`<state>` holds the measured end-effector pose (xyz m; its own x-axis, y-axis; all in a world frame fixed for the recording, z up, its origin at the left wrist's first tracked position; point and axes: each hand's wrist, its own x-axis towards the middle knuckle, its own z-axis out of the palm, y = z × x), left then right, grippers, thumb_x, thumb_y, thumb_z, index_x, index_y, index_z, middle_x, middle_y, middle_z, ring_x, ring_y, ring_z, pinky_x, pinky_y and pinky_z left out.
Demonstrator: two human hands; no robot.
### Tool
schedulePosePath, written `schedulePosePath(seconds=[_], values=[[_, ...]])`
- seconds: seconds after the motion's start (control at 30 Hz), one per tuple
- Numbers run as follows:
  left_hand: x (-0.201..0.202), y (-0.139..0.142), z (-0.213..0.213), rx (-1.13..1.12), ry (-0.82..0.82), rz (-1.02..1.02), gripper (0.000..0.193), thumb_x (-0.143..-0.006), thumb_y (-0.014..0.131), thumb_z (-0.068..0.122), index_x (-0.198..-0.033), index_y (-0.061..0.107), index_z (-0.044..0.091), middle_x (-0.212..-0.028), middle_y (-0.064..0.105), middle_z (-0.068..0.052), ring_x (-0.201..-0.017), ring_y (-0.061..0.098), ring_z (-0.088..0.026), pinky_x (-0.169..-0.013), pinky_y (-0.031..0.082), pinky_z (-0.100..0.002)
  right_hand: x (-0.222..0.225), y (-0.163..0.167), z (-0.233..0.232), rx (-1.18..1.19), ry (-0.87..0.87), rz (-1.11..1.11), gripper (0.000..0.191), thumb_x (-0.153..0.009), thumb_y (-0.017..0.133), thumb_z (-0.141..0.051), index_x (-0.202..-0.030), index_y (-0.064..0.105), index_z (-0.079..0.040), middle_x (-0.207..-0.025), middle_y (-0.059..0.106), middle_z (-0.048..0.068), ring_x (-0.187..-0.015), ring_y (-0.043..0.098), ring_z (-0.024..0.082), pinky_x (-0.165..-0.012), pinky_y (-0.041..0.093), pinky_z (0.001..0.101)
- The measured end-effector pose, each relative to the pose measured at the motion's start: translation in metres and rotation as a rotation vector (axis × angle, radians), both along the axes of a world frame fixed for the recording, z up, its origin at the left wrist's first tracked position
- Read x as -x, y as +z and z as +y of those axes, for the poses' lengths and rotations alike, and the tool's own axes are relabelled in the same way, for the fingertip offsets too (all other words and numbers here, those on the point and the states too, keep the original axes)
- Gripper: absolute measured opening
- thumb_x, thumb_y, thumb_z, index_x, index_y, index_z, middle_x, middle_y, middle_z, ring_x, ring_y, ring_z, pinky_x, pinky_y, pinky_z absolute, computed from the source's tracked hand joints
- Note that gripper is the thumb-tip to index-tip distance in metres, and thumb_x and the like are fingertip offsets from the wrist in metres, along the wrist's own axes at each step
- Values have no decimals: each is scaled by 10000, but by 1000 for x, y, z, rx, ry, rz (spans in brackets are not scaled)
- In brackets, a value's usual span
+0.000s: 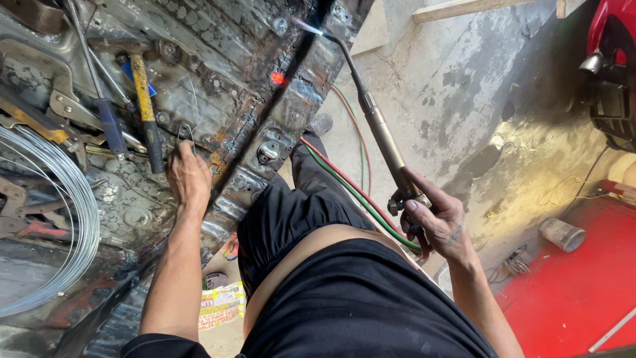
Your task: The person lies on their back beneath a vehicle underbody, holding a gas welding torch in one hand and a welding wire rod in the other. They repeatedly heat the underbody seam with the torch, feeding the wire into the flame to melt it onto the metal, pausing to reposition the wire and continue along the seam.
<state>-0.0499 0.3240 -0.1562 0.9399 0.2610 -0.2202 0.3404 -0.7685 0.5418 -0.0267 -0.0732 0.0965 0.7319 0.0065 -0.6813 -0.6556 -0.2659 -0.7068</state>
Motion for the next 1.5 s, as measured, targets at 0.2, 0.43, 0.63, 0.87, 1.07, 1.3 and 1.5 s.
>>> schedulePosePath(seconds=[0.2, 0.43, 0.63, 0.87, 1.07, 1.3, 1.5], values=[[-5, 12, -11, 267, 259, -43, 103, -960, 642, 24, -1061, 633, 8, -941, 665, -152, -867, 661, -299, -812, 523, -445, -11, -1, 8, 39, 37, 53, 582, -944, 672, -101, -1505, 528, -43, -1014, 722, 108, -685, 668, 107, -544, 565, 250], [-15, 25, -38, 988, 425, 117, 99, -1062, 518, 97, -1108, 541, 12, -929, 636, -54, -698, 668, -109, -450, 546, -229, -18, -21, 17, -27, 34, 101, 599, -927, 681, -121, -1499, 523, -43, -947, 737, 123, -631, 659, 110, -489, 554, 261], [-8, 17, -57, 1049, 506, 164, 252, -1019, 583, 67, -1253, 630, -14, -907, 684, -55, -625, 622, -82, -447, 483, -214, -10, -40, 19, -65, 86, 113, 611, -939, 688, -134, -1515, 503, -47, -944, 729, 108, -629, 655, 116, -523, 556, 262], [-8, 26, -48, 885, 389, -164, 232, -1054, 634, 34, -1264, 661, -62, -995, 752, -89, -878, 690, -100, -799, 562, -231, -3, -35, 16, -34, 57, 84, 602, -931, 690, -134, -1501, 520, -44, -990, 726, 96, -653, 664, 115, -526, 568, 267], [-53, 38, -48, 1018, 239, -270, 242, -1071, 633, 69, -1263, 674, -72, -1059, 759, -100, -971, 727, -140, -868, 578, -257, 4, -22, 13, -39, 13, 15, 619, -932, 696, -120, -1518, 518, -28, -1009, 726, 124, -666, 654, 116, -524, 550, 262], [-78, 35, -56, 735, 46, -259, 262, -1117, 551, 191, -1238, 669, -10, -938, 749, -109, -774, 715, -171, -675, 564, -290, 19, -18, 10, -53, -9, -30, 602, -935, 676, -100, -1508, 513, -15, -1053, 712, 123, -666, 652, 124, -526, 542, 257], [-26, 42, -19, 327, -144, -177, 184, -1106, 570, 149, -1112, 675, -2, -923, 723, -187, -781, 708, -325, -695, 542, -437, 27, -21, 2, -88, -16, -53, 590, -947, 674, -91, -1508, 516, 1, -1087, 708, 137, -703, 665, 137, -569, 567, 269]])
